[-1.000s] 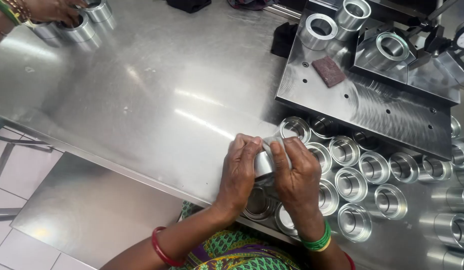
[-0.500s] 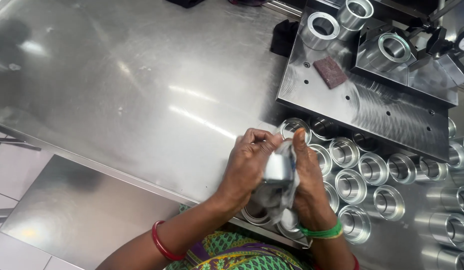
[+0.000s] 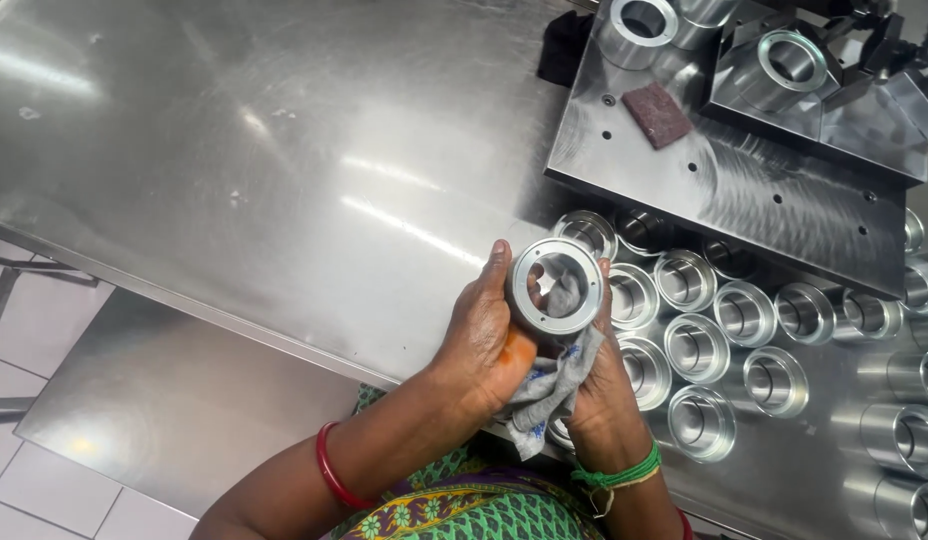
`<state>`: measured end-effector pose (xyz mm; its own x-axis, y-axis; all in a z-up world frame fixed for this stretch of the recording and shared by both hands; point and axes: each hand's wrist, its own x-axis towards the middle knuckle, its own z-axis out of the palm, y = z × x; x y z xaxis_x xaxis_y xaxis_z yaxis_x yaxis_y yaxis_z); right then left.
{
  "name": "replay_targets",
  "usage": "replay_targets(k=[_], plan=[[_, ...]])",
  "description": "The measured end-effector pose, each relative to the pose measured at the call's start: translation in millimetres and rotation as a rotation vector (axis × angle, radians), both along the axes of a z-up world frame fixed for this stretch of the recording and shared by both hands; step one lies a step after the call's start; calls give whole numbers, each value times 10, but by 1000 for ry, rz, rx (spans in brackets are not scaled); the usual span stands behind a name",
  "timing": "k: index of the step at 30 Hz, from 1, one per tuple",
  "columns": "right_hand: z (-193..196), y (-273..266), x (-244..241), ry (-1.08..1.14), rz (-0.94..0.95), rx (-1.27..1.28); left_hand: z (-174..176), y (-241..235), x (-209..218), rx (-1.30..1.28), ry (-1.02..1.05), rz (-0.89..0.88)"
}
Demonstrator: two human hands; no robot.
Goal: Cleaning and inspecting metal rings on a fabrication floor.
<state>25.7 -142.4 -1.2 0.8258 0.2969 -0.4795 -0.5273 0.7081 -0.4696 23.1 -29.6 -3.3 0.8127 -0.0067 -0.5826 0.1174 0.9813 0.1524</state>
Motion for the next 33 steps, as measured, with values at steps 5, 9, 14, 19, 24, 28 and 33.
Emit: replay_targets(k=[5,9,14,19,24,28,33], plan=[[-102,-89,-21,11,-3,47,46,-68,-84,71,-76,-5],[-114,-128,-18,18,6,88,205,-99,-125,140,-123,-47],[160,-44,-48,25,-34,54,158,-99,-165,186,-223,-93],[121,-39,-139,-358,-141,-329,172,-68,-177,312,-208,-213],[-49,-170,-152,-1520,-149,-1471,123,217,-137,340,-227,-442],[123,-218,-69,-1835,-39,-1293,2,362,-143,341,-460,-416],[298,84,-127,-1601,-250,-1631,-3,452,-126,452,-540,-401]])
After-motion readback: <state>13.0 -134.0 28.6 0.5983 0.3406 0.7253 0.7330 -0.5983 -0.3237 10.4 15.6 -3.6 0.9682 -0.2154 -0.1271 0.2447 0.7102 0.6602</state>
